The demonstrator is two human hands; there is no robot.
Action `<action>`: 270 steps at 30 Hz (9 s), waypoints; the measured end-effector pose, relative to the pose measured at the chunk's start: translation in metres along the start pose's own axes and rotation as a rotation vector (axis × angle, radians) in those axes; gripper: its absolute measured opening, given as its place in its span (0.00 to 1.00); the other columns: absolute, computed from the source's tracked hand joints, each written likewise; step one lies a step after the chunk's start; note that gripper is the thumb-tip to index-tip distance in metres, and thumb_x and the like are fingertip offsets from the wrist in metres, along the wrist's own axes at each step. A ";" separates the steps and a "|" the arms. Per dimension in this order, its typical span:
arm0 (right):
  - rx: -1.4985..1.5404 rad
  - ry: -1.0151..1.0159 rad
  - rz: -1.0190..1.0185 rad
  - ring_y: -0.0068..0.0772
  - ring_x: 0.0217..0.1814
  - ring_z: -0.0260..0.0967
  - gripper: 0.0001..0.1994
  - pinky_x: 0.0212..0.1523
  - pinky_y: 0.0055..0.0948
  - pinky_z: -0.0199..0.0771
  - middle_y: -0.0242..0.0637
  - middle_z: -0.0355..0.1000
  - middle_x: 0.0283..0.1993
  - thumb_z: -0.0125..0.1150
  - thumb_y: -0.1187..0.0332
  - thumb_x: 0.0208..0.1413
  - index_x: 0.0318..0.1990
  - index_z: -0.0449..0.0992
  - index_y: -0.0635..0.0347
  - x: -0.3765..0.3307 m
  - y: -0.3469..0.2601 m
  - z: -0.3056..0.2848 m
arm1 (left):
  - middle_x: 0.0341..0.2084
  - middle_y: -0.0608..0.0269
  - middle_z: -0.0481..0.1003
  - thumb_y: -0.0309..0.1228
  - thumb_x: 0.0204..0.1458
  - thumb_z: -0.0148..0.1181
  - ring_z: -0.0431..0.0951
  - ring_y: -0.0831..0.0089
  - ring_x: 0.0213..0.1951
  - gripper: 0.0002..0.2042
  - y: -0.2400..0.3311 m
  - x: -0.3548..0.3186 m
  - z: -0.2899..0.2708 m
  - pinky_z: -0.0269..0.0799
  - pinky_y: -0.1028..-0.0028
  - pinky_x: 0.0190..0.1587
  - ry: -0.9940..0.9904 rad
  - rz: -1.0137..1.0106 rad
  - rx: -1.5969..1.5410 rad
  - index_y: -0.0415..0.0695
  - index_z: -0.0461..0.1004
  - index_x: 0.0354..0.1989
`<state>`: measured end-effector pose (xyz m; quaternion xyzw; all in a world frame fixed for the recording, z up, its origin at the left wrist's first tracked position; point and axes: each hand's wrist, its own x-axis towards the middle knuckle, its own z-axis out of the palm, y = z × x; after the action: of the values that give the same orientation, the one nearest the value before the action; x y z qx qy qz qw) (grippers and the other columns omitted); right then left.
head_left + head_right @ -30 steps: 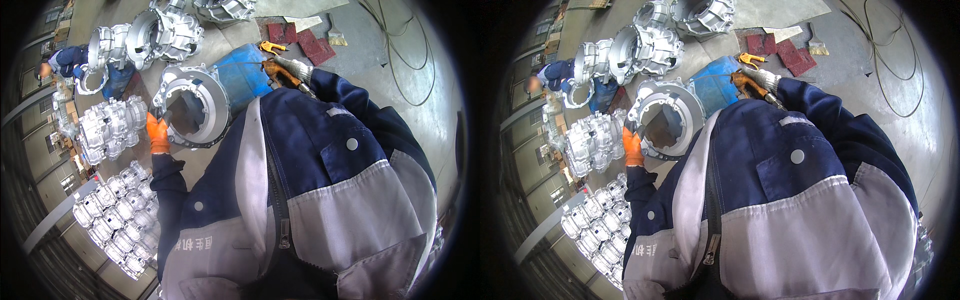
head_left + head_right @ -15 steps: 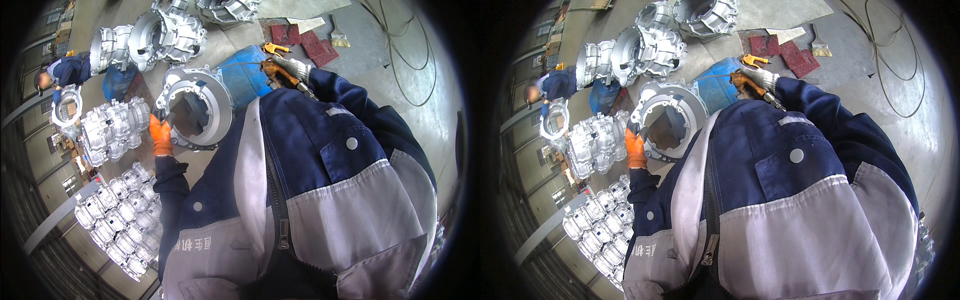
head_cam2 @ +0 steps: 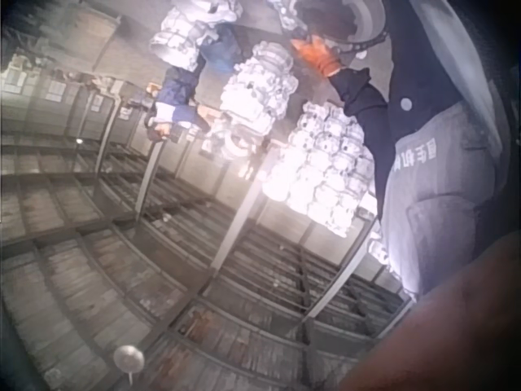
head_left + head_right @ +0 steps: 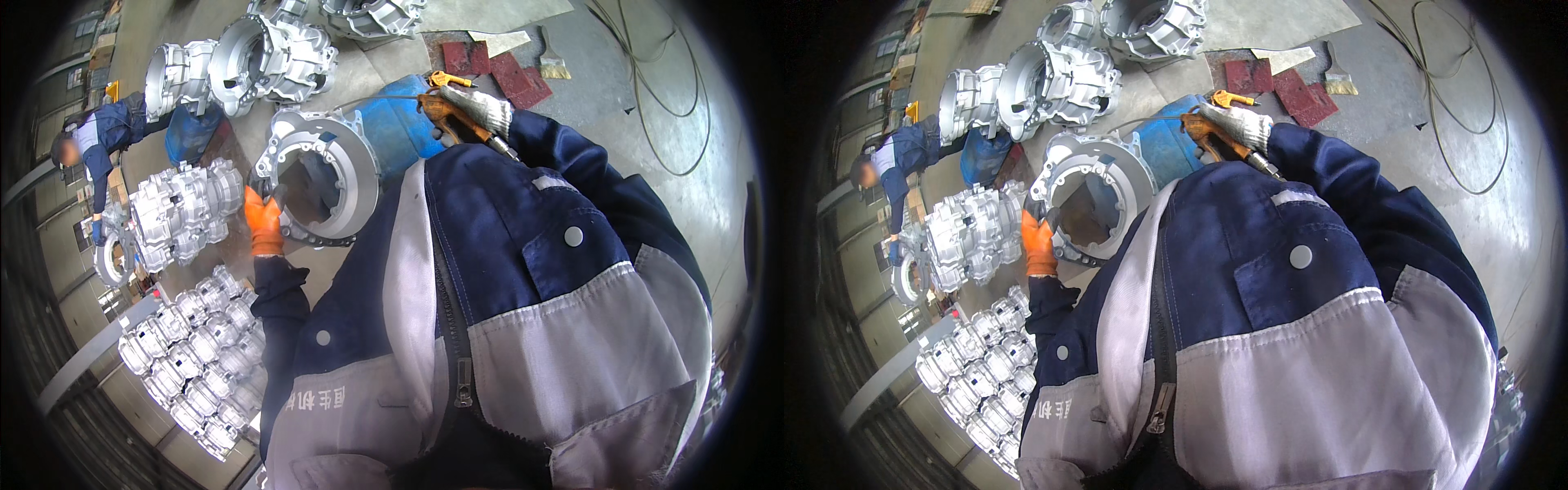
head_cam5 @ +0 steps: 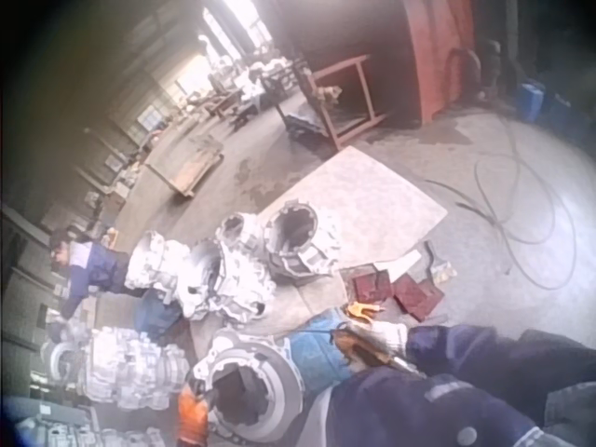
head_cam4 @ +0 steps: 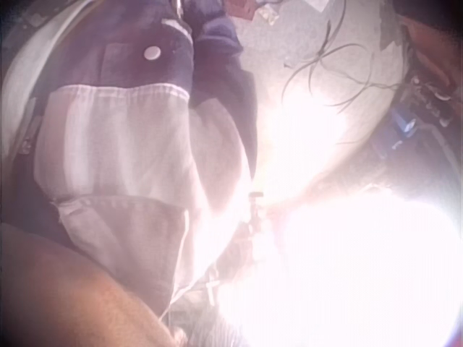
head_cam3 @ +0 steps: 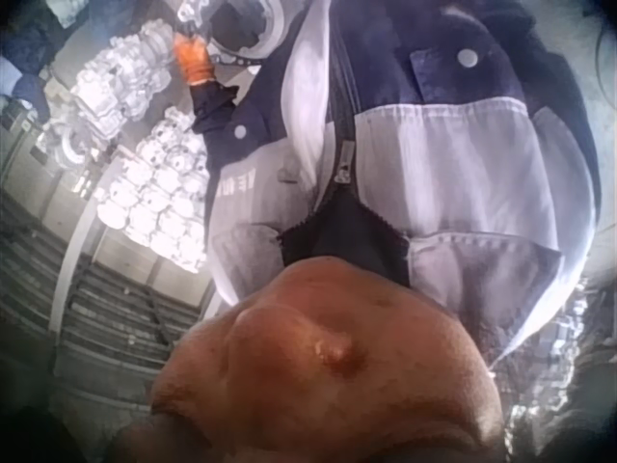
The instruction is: The person uses a handheld spray tool to clean the interior and exterior surfaces of large silver metal housings. They rotate each part to reach different areas, then place the cleaned part aside and pick up the next one from a nearby stack.
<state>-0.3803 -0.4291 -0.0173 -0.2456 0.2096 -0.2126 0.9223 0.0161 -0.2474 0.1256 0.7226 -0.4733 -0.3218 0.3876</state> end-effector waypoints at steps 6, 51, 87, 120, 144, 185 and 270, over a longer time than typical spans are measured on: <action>0.041 0.127 0.122 0.33 0.30 0.73 0.25 0.29 0.29 0.76 0.39 0.71 0.37 0.51 0.47 0.58 0.51 0.67 0.60 -0.001 0.013 -0.016 | 0.50 0.61 0.70 0.20 0.44 0.63 0.68 0.73 0.50 0.30 -0.006 0.004 -0.003 0.62 0.74 0.54 0.003 -0.026 -0.051 0.36 0.61 0.58; 0.031 0.118 0.082 0.22 0.34 0.70 0.21 0.36 0.22 0.72 0.33 0.73 0.40 0.53 0.50 0.59 0.47 0.73 0.58 -0.010 0.012 -0.003 | 0.47 0.62 0.70 0.22 0.44 0.65 0.68 0.74 0.48 0.29 -0.018 0.007 -0.011 0.62 0.75 0.52 0.015 0.015 -0.027 0.35 0.62 0.57; -0.211 0.015 0.242 0.21 0.33 0.69 0.19 0.35 0.21 0.71 0.33 0.72 0.37 0.37 0.56 0.66 0.47 0.71 0.60 -0.009 0.038 -0.054 | 0.39 0.72 0.72 0.21 0.45 0.64 0.69 0.81 0.40 0.21 -0.023 0.009 -0.005 0.65 0.81 0.44 0.162 -0.078 -0.096 0.40 0.71 0.50; -0.012 0.050 0.316 0.36 0.32 0.75 0.25 0.29 0.31 0.79 0.45 0.74 0.37 0.48 0.47 0.60 0.50 0.69 0.62 -0.018 0.003 -0.024 | 0.41 0.69 0.74 0.21 0.44 0.64 0.71 0.78 0.42 0.22 -0.025 0.006 -0.005 0.65 0.78 0.46 0.211 -0.125 -0.143 0.39 0.71 0.51; -0.298 -0.097 0.503 0.25 0.22 0.74 0.30 0.24 0.19 0.78 0.40 0.73 0.28 0.46 0.41 0.58 0.44 0.72 0.66 -0.096 -0.084 0.032 | 0.36 0.61 0.73 0.40 0.51 0.57 0.70 0.68 0.38 0.19 -0.015 0.000 0.019 0.65 0.68 0.41 0.396 -0.177 0.213 0.41 0.70 0.48; -0.665 -0.296 0.216 0.27 0.46 0.71 0.24 0.46 0.19 0.77 0.44 0.66 0.51 0.53 0.57 0.59 0.59 0.62 0.62 -0.104 -0.008 -0.078 | 0.35 0.66 0.72 0.32 0.41 0.69 0.67 0.72 0.36 0.20 0.022 0.011 0.041 0.61 0.73 0.42 0.384 -0.174 0.073 0.38 0.72 0.42; -0.211 -0.300 0.430 0.27 0.44 0.71 0.20 0.43 0.20 0.76 0.44 0.67 0.49 0.42 0.60 0.64 0.58 0.62 0.61 -0.088 -0.003 -0.081 | 0.44 0.68 0.74 0.26 0.44 0.65 0.71 0.73 0.46 0.22 0.003 0.016 0.023 0.62 0.73 0.51 0.255 -0.205 -0.025 0.42 0.71 0.51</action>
<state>-0.4928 -0.4171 -0.0549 -0.3190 0.1392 0.0499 0.9362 0.0011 -0.2687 0.1148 0.7973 -0.3399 -0.2712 0.4186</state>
